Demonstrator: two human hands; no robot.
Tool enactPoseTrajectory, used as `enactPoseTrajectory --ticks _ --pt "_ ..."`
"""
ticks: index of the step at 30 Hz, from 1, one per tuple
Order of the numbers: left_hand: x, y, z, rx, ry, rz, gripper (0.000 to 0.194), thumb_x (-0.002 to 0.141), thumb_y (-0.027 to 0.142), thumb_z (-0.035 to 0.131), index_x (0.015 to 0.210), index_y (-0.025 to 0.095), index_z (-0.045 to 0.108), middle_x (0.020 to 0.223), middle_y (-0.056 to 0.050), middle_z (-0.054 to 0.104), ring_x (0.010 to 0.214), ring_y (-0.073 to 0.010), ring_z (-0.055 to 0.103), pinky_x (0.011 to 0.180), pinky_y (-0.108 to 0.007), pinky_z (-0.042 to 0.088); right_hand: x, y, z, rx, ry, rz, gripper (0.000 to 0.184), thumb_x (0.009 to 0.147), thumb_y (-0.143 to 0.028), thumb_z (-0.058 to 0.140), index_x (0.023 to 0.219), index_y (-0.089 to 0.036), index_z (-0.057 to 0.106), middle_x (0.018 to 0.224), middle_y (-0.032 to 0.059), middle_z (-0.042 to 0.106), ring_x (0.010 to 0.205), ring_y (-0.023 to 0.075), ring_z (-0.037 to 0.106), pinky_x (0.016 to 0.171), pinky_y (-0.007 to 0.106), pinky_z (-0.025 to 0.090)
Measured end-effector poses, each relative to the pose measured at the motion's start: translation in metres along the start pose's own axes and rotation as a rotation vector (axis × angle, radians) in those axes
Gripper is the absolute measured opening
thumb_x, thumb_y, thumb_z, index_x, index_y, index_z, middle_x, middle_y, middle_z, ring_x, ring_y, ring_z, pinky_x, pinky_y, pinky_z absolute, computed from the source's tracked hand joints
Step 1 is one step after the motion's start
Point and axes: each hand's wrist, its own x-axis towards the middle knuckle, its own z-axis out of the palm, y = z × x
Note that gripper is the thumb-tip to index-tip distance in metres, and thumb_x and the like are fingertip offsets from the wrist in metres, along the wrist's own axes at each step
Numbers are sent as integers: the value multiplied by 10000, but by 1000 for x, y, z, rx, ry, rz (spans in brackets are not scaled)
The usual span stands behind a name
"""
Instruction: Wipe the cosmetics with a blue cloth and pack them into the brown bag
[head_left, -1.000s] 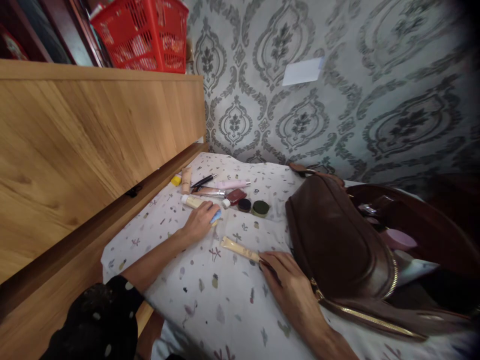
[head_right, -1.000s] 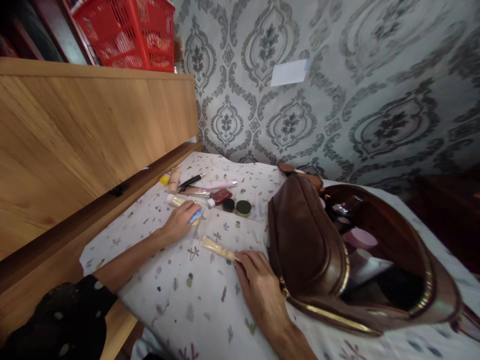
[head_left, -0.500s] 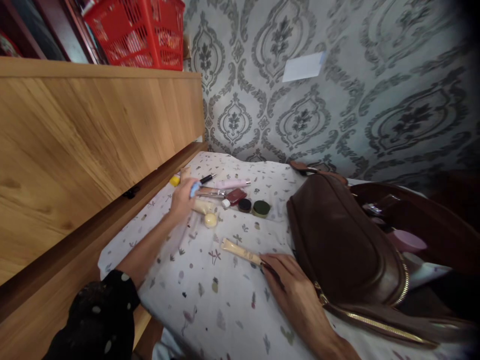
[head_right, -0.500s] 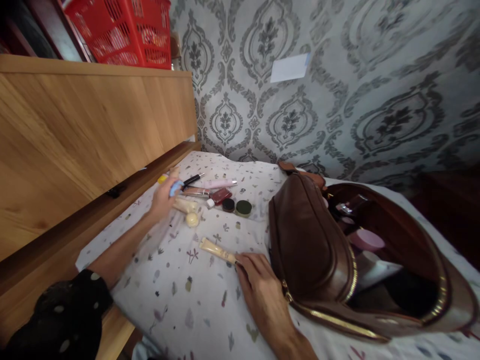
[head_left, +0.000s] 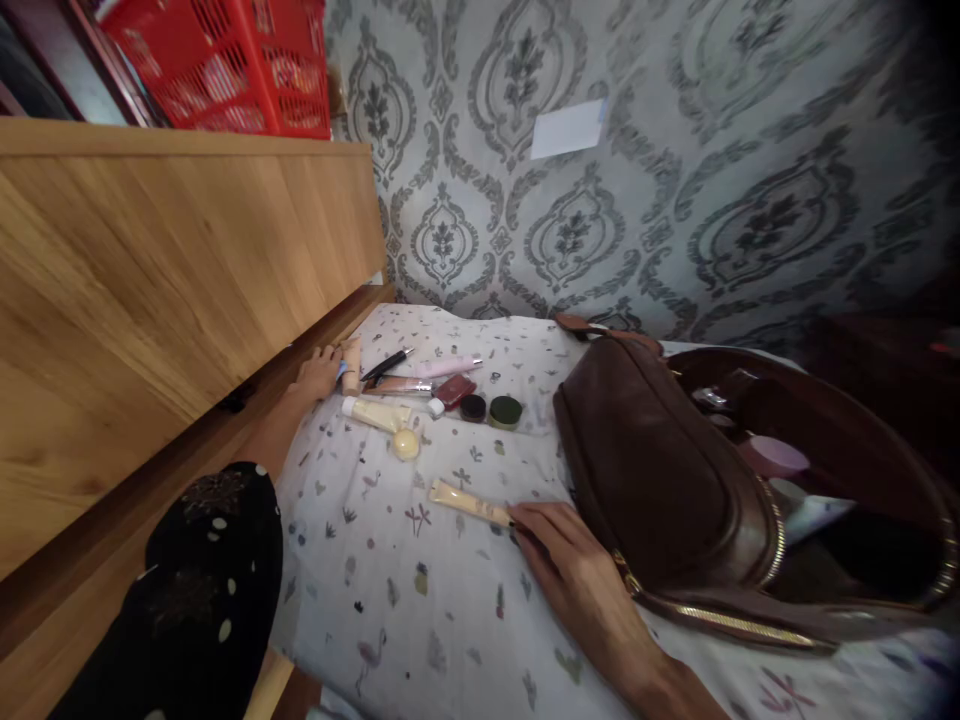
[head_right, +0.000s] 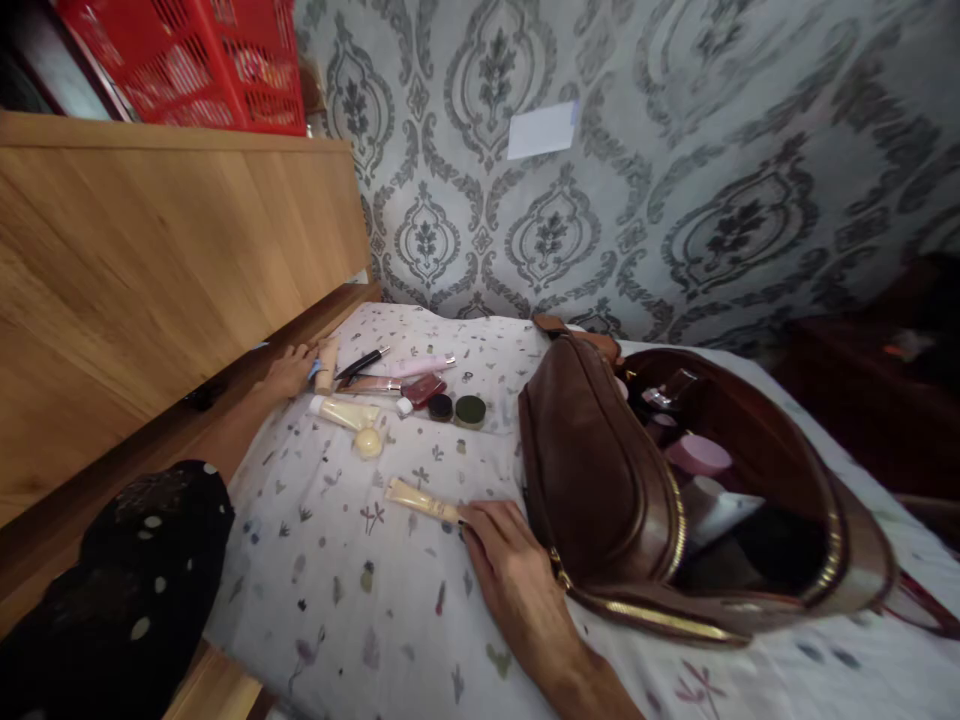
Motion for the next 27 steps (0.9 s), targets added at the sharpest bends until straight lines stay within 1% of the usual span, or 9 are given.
enactPoseTrajectory --ticks 4,8,11,16,19,21,22,24,27 --pt "-1 1 -5 54 11 -18 414 935 125 401 1334 159 510 1363 -224 475 1330 -380 419 992 -522 463 0 0 1 11 8 -9 206 989 -178 498 1108 -214 662 991 73 710 928 228 686 811 378 612" --pt "-14 -3 -6 38 48 22 369 938 108 398 1289 160 500 1326 -201 509 1300 -353 459 993 -482 463 2 -1 1 13 17 -19 194 988 -169 504 1104 -214 653 964 67 707 905 230 681 798 381 605" --pt "-26 -7 -2 -15 88 14 347 899 82 461 1237 151 501 1289 -184 538 1244 -345 524 975 -463 471 2 -1 3 -2 30 -15 179 982 -161 512 1090 -205 649 955 68 705 895 235 676 787 392 603" --pt "-53 -15 4 -169 182 -73 314 911 293 568 1175 140 491 1198 -167 596 1041 -311 646 838 -391 523 0 1 6 -40 41 -17 194 967 -123 505 1067 -198 653 953 76 696 901 246 664 796 410 600" --pt "-77 -17 6 -391 263 -122 337 858 402 633 1079 173 522 1007 -98 663 928 -272 671 734 -337 530 0 1 8 -44 37 -6 218 968 -126 500 1090 -205 663 950 78 690 897 248 654 785 408 599" --pt "-97 -14 6 -732 268 -144 354 764 432 712 973 198 549 855 -55 658 798 -251 670 606 -310 510 0 1 9 -47 42 4 228 972 -135 496 1103 -208 667 939 80 685 892 250 647 784 414 600" --pt "-108 -10 4 -932 232 -140 373 719 446 745 932 206 555 800 -37 643 728 -235 656 534 -289 480 1 1 9 -51 47 8 232 974 -138 491 1107 -206 668 936 83 682 893 253 642 784 420 600" --pt "-132 1 -2 -1216 34 -79 419 688 485 778 916 207 562 729 -9 607 607 -187 607 424 -239 393 1 0 9 -63 49 16 247 973 -135 482 1123 -202 667 955 91 678 912 261 635 804 444 600" --pt "-165 29 -15 -1351 -228 62 421 713 466 799 965 192 603 692 16 582 514 -120 529 383 -205 347 2 -3 5 -68 50 -2 263 958 -155 513 1174 -201 655 1069 118 674 1012 283 621 880 505 586"
